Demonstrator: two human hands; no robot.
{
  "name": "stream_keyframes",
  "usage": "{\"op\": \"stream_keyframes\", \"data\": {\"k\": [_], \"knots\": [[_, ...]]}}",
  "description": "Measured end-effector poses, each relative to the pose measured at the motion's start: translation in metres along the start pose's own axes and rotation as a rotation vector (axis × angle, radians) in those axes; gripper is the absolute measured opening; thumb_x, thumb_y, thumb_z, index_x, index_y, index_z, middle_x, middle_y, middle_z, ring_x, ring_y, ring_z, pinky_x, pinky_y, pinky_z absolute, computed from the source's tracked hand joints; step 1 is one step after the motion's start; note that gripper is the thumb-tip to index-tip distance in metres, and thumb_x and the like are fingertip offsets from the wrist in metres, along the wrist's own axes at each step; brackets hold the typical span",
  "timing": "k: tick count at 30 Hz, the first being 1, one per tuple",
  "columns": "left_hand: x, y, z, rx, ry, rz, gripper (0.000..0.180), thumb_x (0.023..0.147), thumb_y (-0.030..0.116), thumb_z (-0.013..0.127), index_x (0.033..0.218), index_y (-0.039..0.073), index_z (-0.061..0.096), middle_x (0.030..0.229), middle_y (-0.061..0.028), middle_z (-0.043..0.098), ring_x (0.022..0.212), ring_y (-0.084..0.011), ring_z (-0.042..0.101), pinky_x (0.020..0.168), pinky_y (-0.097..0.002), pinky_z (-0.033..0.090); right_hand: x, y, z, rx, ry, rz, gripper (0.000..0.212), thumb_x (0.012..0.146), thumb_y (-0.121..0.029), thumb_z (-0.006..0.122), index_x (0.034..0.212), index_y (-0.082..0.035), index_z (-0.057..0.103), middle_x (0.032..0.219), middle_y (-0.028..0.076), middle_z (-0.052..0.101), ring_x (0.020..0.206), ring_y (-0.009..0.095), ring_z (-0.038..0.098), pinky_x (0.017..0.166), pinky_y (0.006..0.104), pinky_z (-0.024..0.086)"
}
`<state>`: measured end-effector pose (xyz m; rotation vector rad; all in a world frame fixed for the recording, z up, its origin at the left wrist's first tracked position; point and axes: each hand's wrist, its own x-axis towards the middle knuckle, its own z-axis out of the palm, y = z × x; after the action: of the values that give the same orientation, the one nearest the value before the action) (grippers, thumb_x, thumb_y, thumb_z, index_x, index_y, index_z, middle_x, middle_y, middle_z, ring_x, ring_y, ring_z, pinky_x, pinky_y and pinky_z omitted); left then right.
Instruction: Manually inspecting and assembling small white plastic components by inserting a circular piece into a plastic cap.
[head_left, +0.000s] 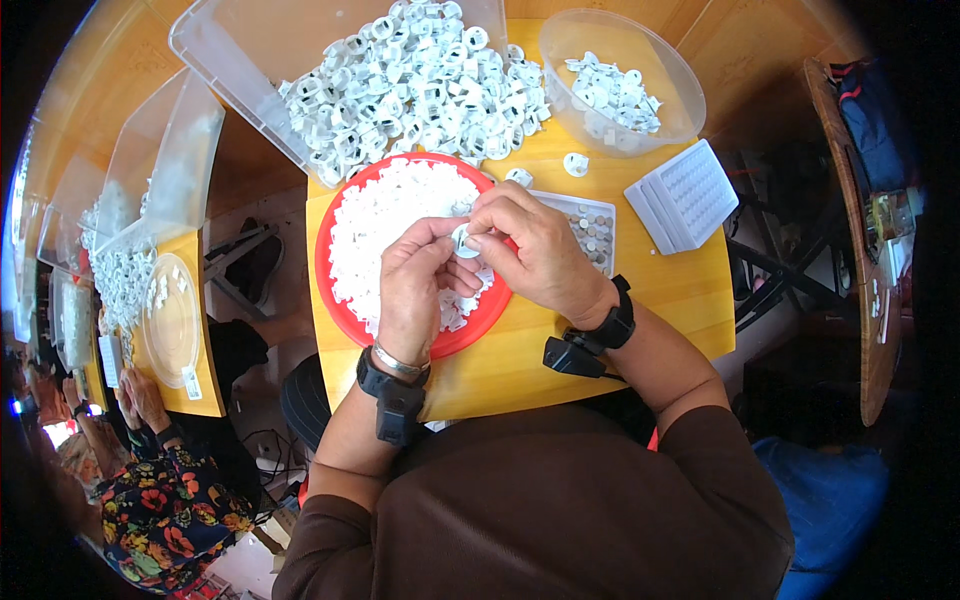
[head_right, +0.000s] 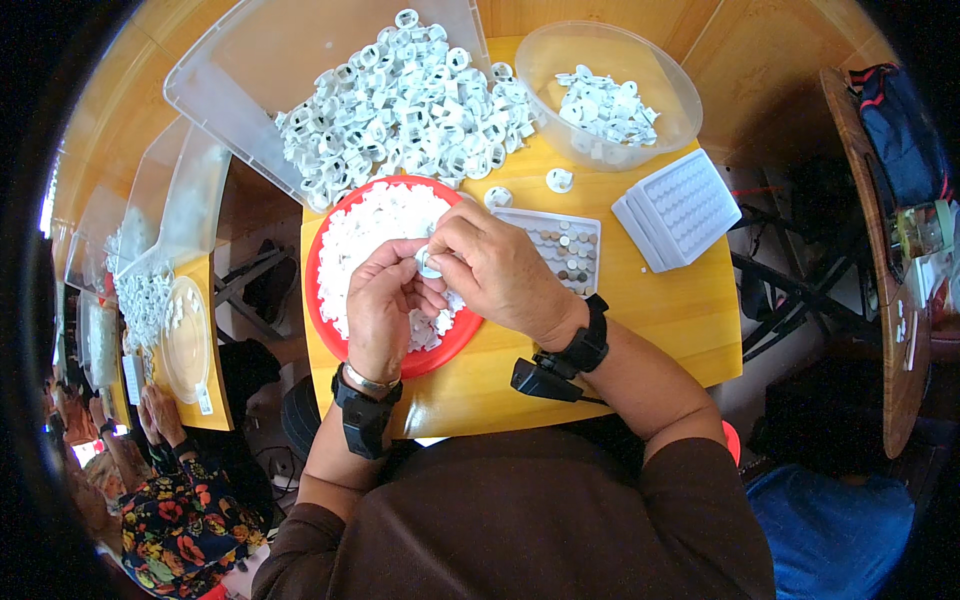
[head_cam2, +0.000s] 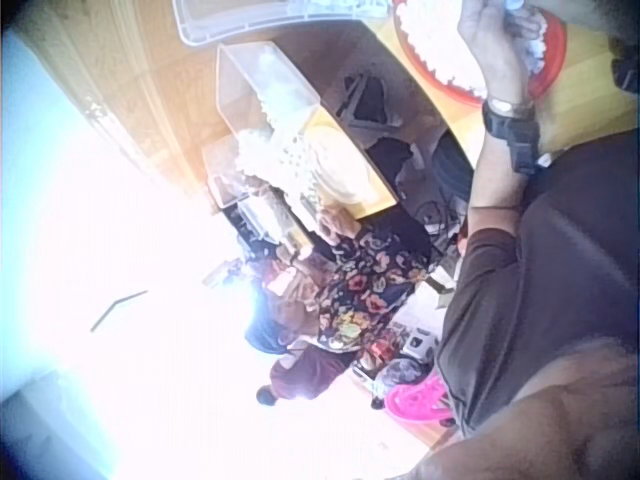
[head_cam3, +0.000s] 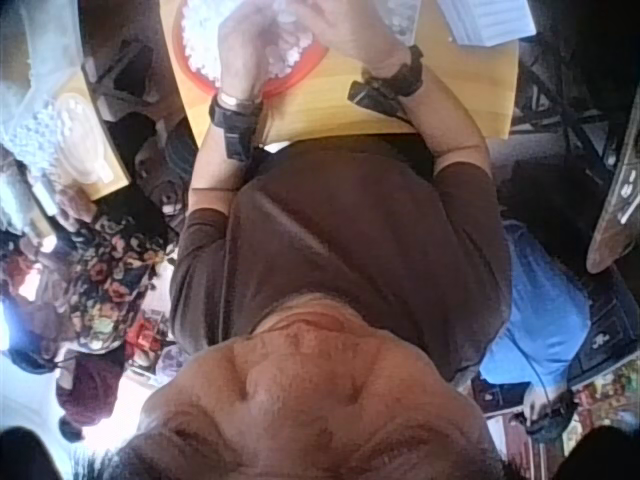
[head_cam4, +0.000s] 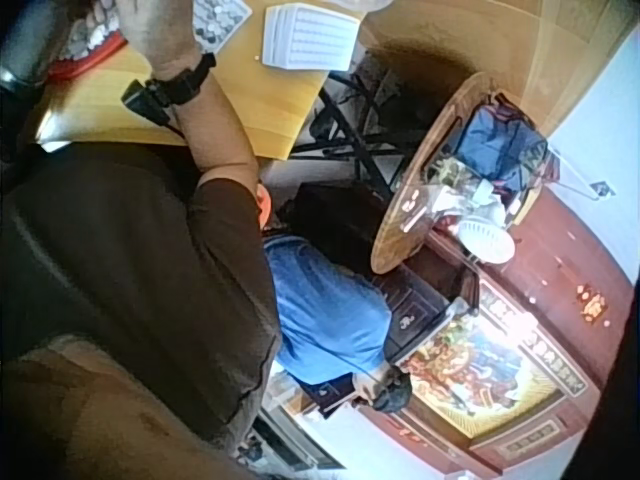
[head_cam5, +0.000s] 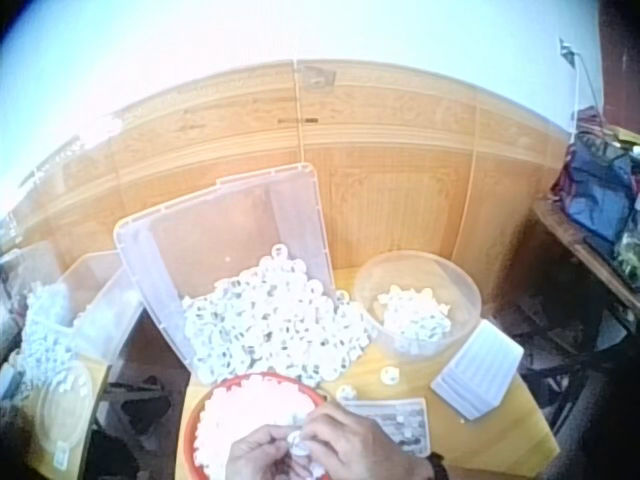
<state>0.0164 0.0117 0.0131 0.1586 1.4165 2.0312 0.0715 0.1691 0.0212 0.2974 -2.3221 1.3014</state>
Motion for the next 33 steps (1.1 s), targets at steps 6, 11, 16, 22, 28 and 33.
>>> {"op": "stream_keyframes", "data": {"k": [6,11,16,22,28,33], "knots": [[-0.001,0.001,0.001,0.046,0.009,0.007,0.026,0.092,0.005,0.04,0.106,-0.005,0.059,0.073,-0.0132,0.066,0.054,-0.0155,0.062,0.051,-0.0233,0.05,-0.001,0.002,0.001,0.027,0.016,0.017,0.01,0.081,0.002,0.061,0.088,-0.001,0.056,0.086,0.011,0.056,0.073,0.027,0.06,0.064,0.0338,0.049],[-0.002,0.002,0.002,0.092,-0.005,0.048,0.027,0.093,0.004,0.041,0.11,-0.002,0.061,0.072,-0.009,0.065,0.057,-0.0116,0.06,0.056,-0.0223,0.05,-0.002,0.003,0.002,0.037,0.032,0.037,0.011,0.08,0.002,0.061,0.09,-0.002,0.057,0.085,0.011,0.056,0.07,0.026,0.06,0.062,0.0333,0.049],[-0.003,0.001,0.005,0.074,-0.01,0.092,0.025,0.093,0.004,0.042,0.111,-0.002,0.058,0.076,-0.0094,0.065,0.06,-0.0121,0.061,0.057,-0.0226,0.05,-0.003,0.003,0.004,0.072,0.027,0.039,0.011,0.08,0.003,0.061,0.089,-0.001,0.055,0.09,0.011,0.056,0.076,0.025,0.06,0.066,0.0331,0.049],[0.0,0.003,0.002,-0.088,-0.009,0.06,0.023,0.091,0.003,0.043,0.11,-0.001,0.055,0.078,-0.0099,0.065,0.061,-0.0132,0.062,0.056,-0.0226,0.05,-0.002,0.009,0.004,0.245,0.061,0.064,0.01,0.084,0.002,0.06,0.093,0.0,0.054,0.099,0.012,0.06,0.085,0.02,0.061,0.075,0.0303,0.05],[0.0,0.003,-0.001,-0.12,0.002,0.048,0.018,0.09,0.006,0.047,0.106,0.004,0.055,0.073,-0.0068,0.063,0.056,-0.0113,0.056,0.051,-0.0224,0.044,-0.004,0.015,0.002,0.345,0.173,0.31,0.01,0.087,0.0,0.061,0.096,0.0,0.056,0.088,0.008,0.064,0.078,0.011,0.061,0.07,0.0259,0.05],[-0.002,0.001,0.002,-0.024,0.028,0.076,0.015,0.088,0.005,0.05,0.103,0.006,0.055,0.067,-0.0036,0.059,0.05,-0.0088,0.048,0.047,-0.0203,0.039,-0.004,0.011,0.003,0.305,0.132,0.254,0.01,0.087,0.001,0.062,0.097,0.001,0.06,0.085,0.006,0.065,0.075,0.01,0.062,0.066,0.0248,0.05]]}}
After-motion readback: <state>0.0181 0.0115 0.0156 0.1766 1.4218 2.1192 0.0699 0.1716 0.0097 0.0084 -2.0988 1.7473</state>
